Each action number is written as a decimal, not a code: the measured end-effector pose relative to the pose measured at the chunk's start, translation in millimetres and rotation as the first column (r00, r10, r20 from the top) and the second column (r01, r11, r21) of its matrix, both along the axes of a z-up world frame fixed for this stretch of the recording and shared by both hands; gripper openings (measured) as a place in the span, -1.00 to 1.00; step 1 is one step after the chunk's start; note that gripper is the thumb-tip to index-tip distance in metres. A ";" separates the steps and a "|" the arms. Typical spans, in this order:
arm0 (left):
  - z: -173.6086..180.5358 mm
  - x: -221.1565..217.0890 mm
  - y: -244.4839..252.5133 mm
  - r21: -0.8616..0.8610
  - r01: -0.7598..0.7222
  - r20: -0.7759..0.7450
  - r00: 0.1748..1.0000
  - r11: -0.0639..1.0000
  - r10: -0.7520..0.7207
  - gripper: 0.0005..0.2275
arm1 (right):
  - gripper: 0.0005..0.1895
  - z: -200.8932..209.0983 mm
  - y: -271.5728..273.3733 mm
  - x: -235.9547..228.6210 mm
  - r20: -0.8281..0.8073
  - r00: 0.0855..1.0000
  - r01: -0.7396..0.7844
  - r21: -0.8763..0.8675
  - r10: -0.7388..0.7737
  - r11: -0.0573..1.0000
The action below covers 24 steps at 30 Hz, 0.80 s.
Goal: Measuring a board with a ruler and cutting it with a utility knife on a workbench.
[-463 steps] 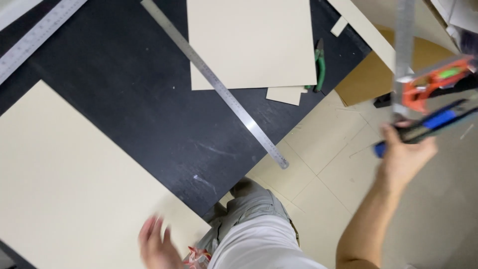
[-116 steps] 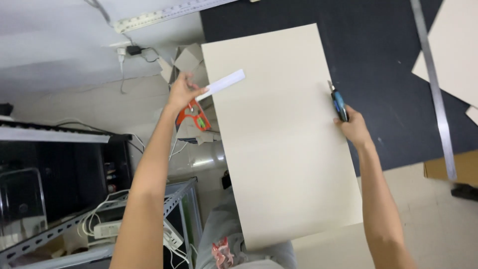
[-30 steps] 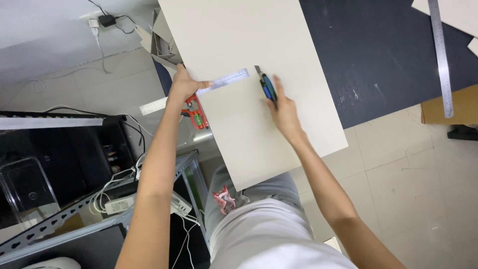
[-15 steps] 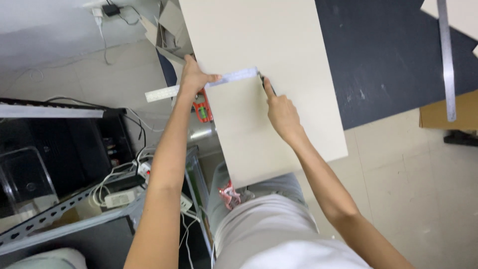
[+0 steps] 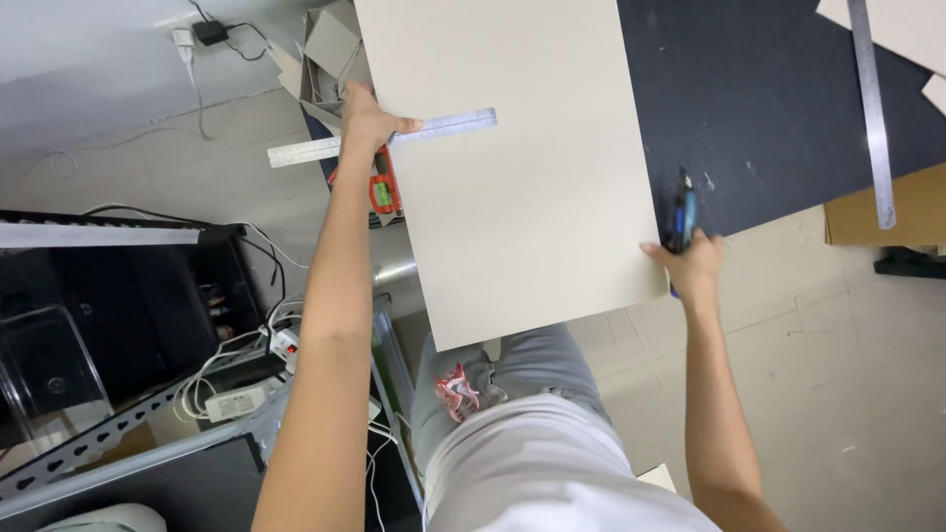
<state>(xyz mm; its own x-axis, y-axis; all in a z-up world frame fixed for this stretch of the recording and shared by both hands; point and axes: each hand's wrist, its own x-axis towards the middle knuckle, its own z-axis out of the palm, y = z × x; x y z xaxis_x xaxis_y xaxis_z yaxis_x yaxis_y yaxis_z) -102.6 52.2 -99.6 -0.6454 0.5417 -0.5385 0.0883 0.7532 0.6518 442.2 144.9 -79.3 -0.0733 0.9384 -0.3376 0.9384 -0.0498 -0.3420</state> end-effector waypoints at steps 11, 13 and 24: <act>62.7 78.8 -75.0 -0.005 0.264 0.091 0.961 0.965 -0.262 -0.05 | -0.50 -1.9 -17.4 12.7 -0.309 0.949 0.144 0.264 -0.057 0.954; 50.8 110.4 -100.3 0.150 0.214 0.060 0.973 0.965 -0.225 -0.11 | -0.40 -12.7 -8.4 16.5 -0.193 0.981 0.060 0.386 0.017 0.921; 47.5 208.4 -168.2 -0.104 0.121 0.199 0.975 0.987 -0.099 0.19 | -0.45 -25.8 1.7 17.9 -0.082 0.997 0.016 0.249 0.005 0.968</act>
